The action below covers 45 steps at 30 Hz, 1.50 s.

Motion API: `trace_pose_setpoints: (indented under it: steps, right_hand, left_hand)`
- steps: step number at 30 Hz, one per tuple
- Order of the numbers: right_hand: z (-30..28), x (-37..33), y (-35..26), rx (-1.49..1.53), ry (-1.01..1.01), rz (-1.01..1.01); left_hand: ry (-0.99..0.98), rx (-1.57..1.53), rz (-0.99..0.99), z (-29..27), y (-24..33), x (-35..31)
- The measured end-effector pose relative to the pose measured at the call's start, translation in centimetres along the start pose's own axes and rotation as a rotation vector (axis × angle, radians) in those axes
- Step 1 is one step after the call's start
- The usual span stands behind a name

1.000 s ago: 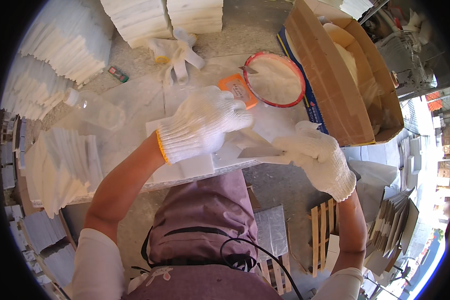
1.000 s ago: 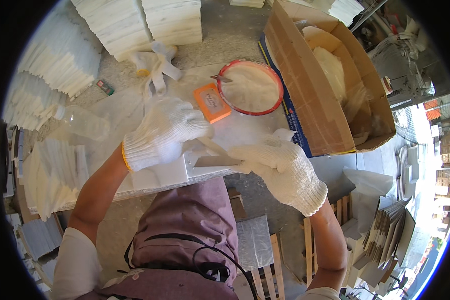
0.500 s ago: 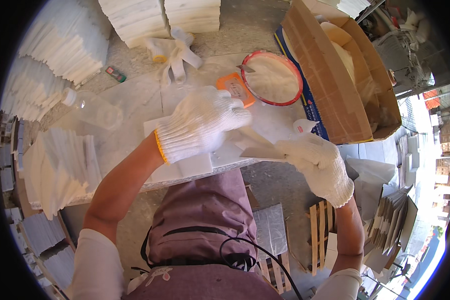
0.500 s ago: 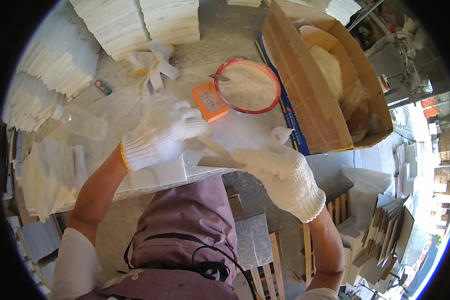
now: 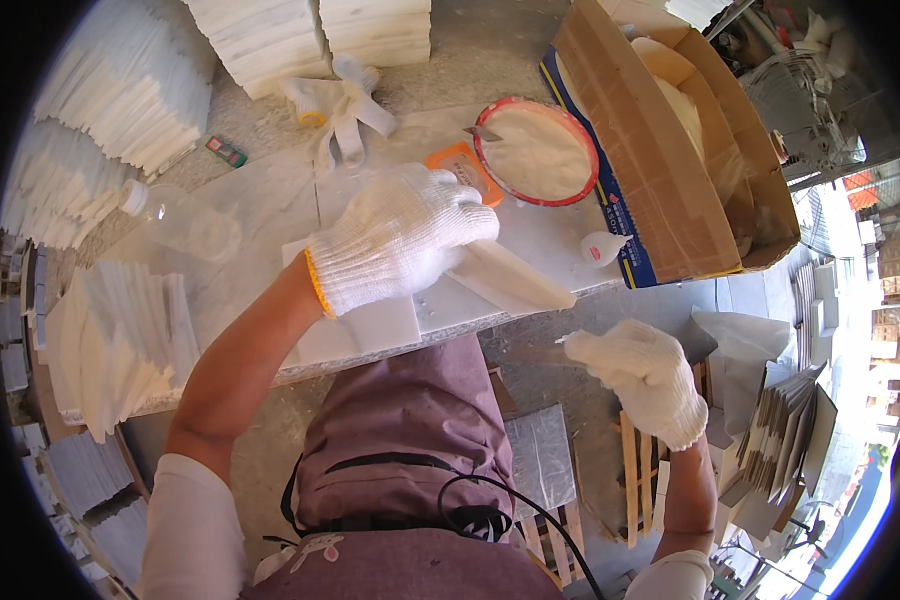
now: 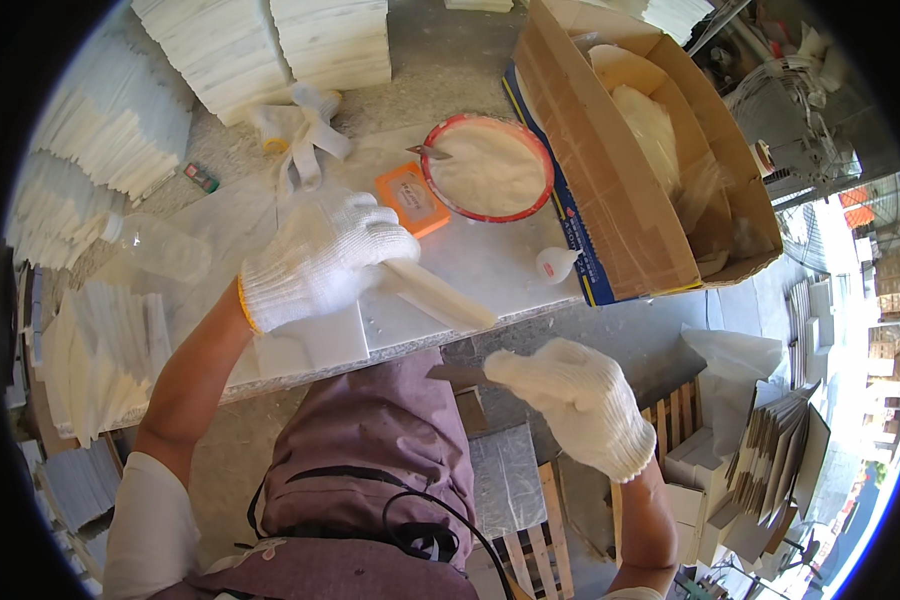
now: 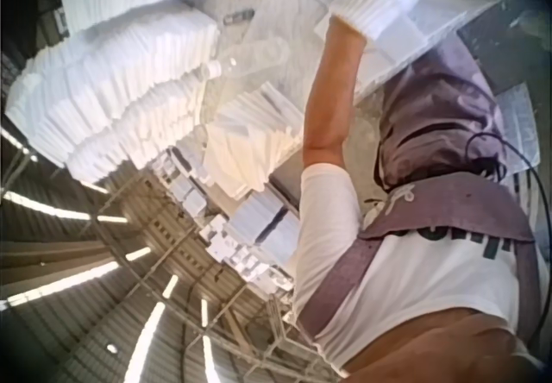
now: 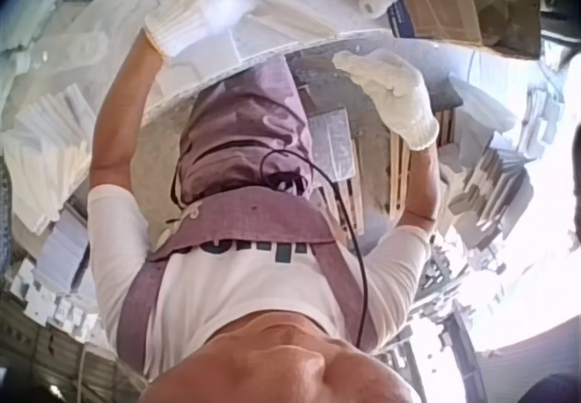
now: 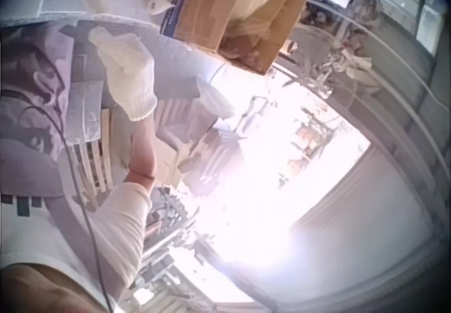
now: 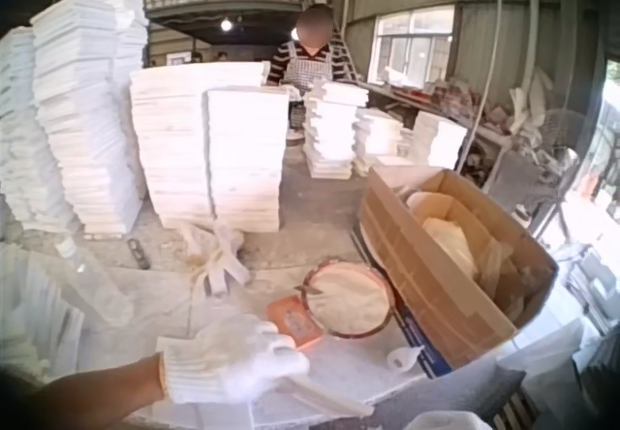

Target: The person applies a white paste from a red-rimmed container onto the edges of white foam sheets using a small metal spatula. They handle each sheet individually, spread the paste along the edges, and place the treated sheets into a cardboard box.

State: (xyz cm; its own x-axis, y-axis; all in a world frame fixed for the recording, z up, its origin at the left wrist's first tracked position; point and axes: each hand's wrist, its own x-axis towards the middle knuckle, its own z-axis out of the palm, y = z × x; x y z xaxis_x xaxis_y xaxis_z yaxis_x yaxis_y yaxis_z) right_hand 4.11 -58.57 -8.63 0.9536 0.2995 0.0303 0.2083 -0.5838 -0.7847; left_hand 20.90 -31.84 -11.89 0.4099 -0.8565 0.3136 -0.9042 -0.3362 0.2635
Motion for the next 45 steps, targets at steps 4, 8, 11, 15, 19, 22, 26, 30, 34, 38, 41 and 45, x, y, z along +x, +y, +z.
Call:
trace_pose_setpoints:
  steps: [4, 8, 11, 15, 19, 22, 26, 30, 34, 38, 41, 45]
  right_hand:
    - [2.9, -5.9, 0.8, 0.566, 0.260, 0.156]
    - [10.4, -7.7, 2.4, 0.772, 0.478, 0.458]
    - [15.5, -6.4, 2.7, 0.986, 0.881, 0.552]
    - [17.4, -3.7, 3.7, 1.101, 1.079, 0.541]
    - [16.5, -1.6, 3.2, 0.977, 0.821, 0.455]
    - [14.8, -1.2, 1.7, 0.956, 0.905, 0.376]
    - [11.0, -2.0, 2.2, 0.876, 0.832, 0.188]
    - [5.5, -0.9, 1.1, 0.574, 0.520, 0.144]
    - [1.9, 3.6, -0.8, 0.139, 0.179, 0.060]
    - [1.6, 6.5, -0.1, -0.084, 0.092, -0.195]
    - [1.1, 6.3, -0.5, -0.084, 0.000, -0.129]
    - [0.3, 5.7, -1.2, -0.094, -0.027, -0.124]
  left_hand:
    - [0.021, -0.027, -0.036, -0.1, 0.4, -0.1]
    - [0.023, -0.048, -0.047, -0.3, 1.1, -0.3]
    - [0.053, -0.055, -0.044, -0.4, 1.4, -0.6]
    - [0.054, -0.033, -0.059, -0.6, 1.9, -1.0]
    - [0.086, -0.015, -0.039, -0.5, 2.1, -1.4]
    - [0.085, -0.022, -0.048, -0.5, 2.2, -1.7]
    - [0.074, -0.014, -0.083, -0.5, 2.4, -2.1]
    - [0.096, 0.042, -0.061, 0.2, 2.1, -2.3]
    - [0.062, 0.088, -0.045, -0.2, 2.0, -2.4]
    - [0.126, 0.110, 0.003, 0.2, 1.7, -2.1]
    - [0.068, 0.052, -0.025, 0.0, 1.4, -2.3]
    - [0.063, 0.059, -0.037, 0.3, 1.0, -2.1]
